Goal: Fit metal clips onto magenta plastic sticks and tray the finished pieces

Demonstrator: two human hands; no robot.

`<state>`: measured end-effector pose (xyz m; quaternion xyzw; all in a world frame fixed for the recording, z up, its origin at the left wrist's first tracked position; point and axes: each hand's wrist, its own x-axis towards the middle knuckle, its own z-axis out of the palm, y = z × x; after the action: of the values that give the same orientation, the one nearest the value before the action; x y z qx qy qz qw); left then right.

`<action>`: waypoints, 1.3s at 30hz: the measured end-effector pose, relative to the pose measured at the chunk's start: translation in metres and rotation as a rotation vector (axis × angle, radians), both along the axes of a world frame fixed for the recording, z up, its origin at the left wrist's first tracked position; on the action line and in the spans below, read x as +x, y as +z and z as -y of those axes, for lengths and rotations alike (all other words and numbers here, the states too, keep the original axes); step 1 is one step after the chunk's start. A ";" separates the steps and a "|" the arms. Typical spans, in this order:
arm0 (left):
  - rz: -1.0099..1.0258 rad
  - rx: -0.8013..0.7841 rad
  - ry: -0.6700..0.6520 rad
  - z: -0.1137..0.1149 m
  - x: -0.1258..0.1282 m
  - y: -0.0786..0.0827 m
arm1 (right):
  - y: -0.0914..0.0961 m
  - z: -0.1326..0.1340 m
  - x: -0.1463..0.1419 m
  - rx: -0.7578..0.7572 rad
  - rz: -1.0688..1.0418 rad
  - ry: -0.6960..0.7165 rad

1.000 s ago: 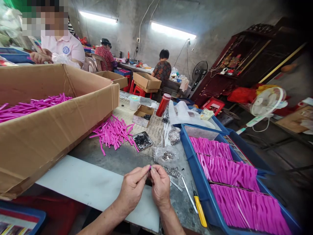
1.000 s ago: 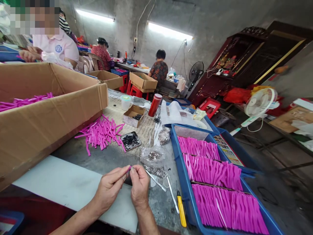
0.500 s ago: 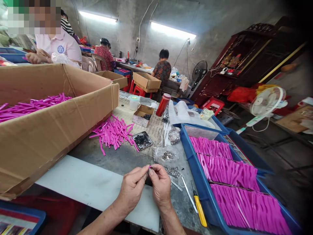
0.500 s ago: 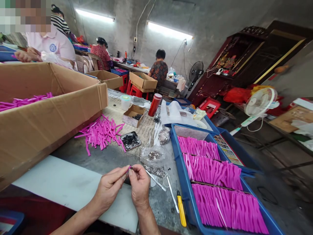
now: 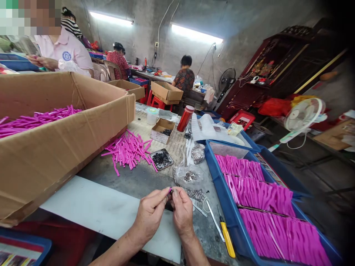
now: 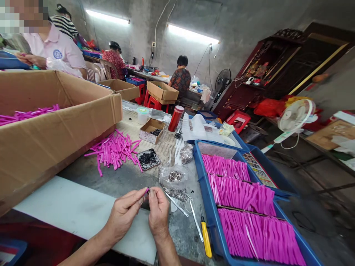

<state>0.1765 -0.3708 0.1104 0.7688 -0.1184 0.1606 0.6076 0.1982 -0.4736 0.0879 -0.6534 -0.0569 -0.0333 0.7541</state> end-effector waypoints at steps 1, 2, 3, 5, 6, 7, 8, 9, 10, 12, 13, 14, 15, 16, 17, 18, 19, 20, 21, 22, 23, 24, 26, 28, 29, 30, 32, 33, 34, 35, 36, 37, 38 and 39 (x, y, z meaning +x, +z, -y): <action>0.001 0.003 0.003 0.000 0.000 0.000 | 0.000 0.000 0.000 -0.004 0.001 -0.010; 0.002 0.006 0.006 0.000 0.000 0.000 | 0.001 0.000 0.000 -0.013 0.003 -0.023; 0.002 0.009 0.007 0.000 0.001 0.000 | 0.001 0.000 0.000 -0.026 0.005 -0.036; 0.003 0.015 0.004 0.000 0.001 0.000 | 0.001 0.000 0.000 -0.058 0.011 -0.053; 0.005 0.017 0.002 0.000 0.000 0.000 | 0.002 0.000 0.000 -0.071 0.014 -0.054; 0.005 0.018 -0.001 0.000 0.000 0.000 | 0.002 0.000 0.000 -0.080 0.015 -0.049; 0.005 0.018 -0.002 0.000 0.000 0.000 | 0.002 0.001 0.000 -0.084 0.012 -0.042; 0.004 0.018 -0.003 0.001 0.000 0.000 | 0.002 0.001 0.000 -0.082 0.008 -0.032; 0.002 0.014 -0.003 0.001 0.000 -0.001 | 0.002 0.001 0.000 -0.074 0.002 -0.021; -0.008 0.003 -0.006 0.001 -0.001 -0.001 | 0.002 0.001 0.000 -0.043 -0.009 0.002; -0.014 -0.005 -0.008 0.001 -0.001 -0.002 | 0.002 0.001 0.000 -0.025 -0.013 0.011; -0.019 -0.013 -0.008 0.001 -0.001 -0.002 | 0.002 0.001 0.000 -0.010 -0.016 0.016; -0.025 -0.021 -0.009 0.001 -0.001 -0.002 | 0.002 0.001 0.000 0.001 -0.018 0.017; -0.029 -0.030 -0.008 0.001 0.000 -0.003 | 0.002 0.001 0.000 0.006 -0.020 0.016; -0.034 -0.035 -0.006 0.001 0.000 -0.003 | 0.002 0.001 0.000 0.005 -0.020 0.012; -0.036 -0.040 -0.002 0.001 0.000 -0.003 | 0.001 0.001 0.000 -0.002 -0.017 0.008; -0.038 -0.043 0.001 0.001 0.000 -0.003 | 0.001 0.001 0.000 -0.014 -0.010 0.002; -0.041 -0.045 0.005 0.001 0.000 -0.003 | 0.001 0.001 0.000 -0.032 -0.004 -0.006; -0.045 -0.048 0.008 0.001 0.000 -0.003 | 0.001 0.001 0.001 -0.052 0.004 -0.018; -0.049 -0.053 0.008 0.001 0.001 -0.002 | 0.001 0.001 0.001 -0.072 0.013 -0.030; -0.055 -0.058 0.006 0.001 0.001 -0.002 | 0.001 0.001 0.001 -0.088 0.021 -0.041; -0.060 -0.064 0.001 0.001 0.001 -0.002 | 0.001 0.001 0.001 -0.100 0.026 -0.050; -0.068 -0.074 -0.007 0.000 0.001 -0.002 | 0.002 0.001 0.001 -0.111 0.036 -0.062; -0.077 -0.080 -0.012 0.000 0.001 -0.003 | 0.003 0.001 0.001 -0.112 0.041 -0.069; -0.081 -0.082 -0.011 0.000 0.001 -0.003 | 0.003 0.001 0.001 -0.109 0.041 -0.073; -0.086 -0.082 -0.008 -0.001 0.001 -0.003 | 0.002 0.001 0.002 -0.101 0.039 -0.076; -0.092 -0.074 0.004 -0.001 0.001 -0.003 | 0.001 0.002 0.002 -0.079 0.025 -0.079; -0.091 -0.069 0.009 -0.001 0.002 -0.003 | 0.000 0.002 0.003 -0.069 0.014 -0.075; -0.087 -0.063 0.013 -0.001 0.002 -0.003 | -0.001 0.003 0.003 -0.061 0.002 -0.068; -0.084 -0.055 0.016 -0.002 0.002 -0.003 | -0.001 0.003 0.004 -0.060 -0.008 -0.061; -0.082 -0.046 0.020 -0.003 0.003 -0.002 | -0.001 0.004 0.005 -0.068 -0.016 -0.055; -0.082 -0.034 0.029 -0.004 0.005 -0.002 | -0.001 0.004 0.006 -0.088 -0.020 -0.051; -0.085 -0.017 0.044 -0.005 0.006 -0.003 | 0.000 0.005 0.008 -0.118 -0.022 -0.053; -0.091 0.003 0.063 -0.007 0.009 -0.003 | 0.002 0.007 0.010 -0.153 -0.020 -0.058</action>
<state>0.1853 -0.3637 0.1072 0.7796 -0.0667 0.1440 0.6058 0.2078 -0.4801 0.0901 -0.7107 -0.0328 -0.0444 0.7013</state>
